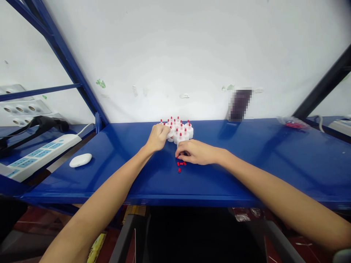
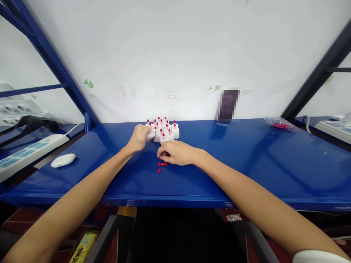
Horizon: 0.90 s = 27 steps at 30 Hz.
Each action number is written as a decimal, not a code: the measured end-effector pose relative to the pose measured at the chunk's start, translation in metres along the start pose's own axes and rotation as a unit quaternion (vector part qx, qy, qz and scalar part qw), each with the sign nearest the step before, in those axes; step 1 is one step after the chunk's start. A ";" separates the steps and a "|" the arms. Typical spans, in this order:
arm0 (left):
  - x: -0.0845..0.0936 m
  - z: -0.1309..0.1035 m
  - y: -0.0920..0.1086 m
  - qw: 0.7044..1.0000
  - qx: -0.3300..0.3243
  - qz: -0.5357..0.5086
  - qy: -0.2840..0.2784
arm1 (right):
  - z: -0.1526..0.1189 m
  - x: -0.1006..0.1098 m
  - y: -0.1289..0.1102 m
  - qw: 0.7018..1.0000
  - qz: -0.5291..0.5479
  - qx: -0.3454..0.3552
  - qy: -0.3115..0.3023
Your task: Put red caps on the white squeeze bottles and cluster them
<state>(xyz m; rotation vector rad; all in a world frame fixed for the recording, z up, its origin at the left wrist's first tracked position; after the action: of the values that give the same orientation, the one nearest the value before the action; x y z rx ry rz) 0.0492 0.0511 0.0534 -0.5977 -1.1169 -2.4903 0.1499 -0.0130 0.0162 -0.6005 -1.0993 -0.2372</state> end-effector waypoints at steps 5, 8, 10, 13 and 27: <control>-0.015 -0.007 0.015 0.997 -0.030 0.000 -0.067 | 0.001 0.009 0.000 0.998 0.043 -0.023 0.047; -0.016 -0.010 0.018 0.996 -0.035 -0.006 -0.076 | 0.001 0.025 0.000 0.986 0.093 -0.056 0.125; -0.013 -0.010 0.016 0.997 -0.032 -0.017 -0.065 | 0.000 0.035 0.001 0.972 0.122 -0.074 0.188; -0.009 -0.010 0.014 0.997 -0.037 -0.036 -0.052 | -0.003 0.049 0.001 0.948 0.142 -0.062 0.279; -0.013 -0.012 0.020 0.990 -0.120 0.047 -0.047 | -0.014 0.064 0.005 0.910 0.085 -0.048 0.404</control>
<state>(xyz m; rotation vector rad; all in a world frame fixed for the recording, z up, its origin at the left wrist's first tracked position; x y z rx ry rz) 0.0666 0.0307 0.0523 -0.8229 -0.8033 -2.5554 0.1918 -0.0098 0.0670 -0.5979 -0.2311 -0.3482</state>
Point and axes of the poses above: each hand's wrist, its own z-axis towards the middle knuckle, its own x-axis out of the back of the hand, y = z × x, the point moved 9 cm from there along z, towards the middle knuckle, and after that the axes turned 8 degrees about y, right-handed, at the moved point
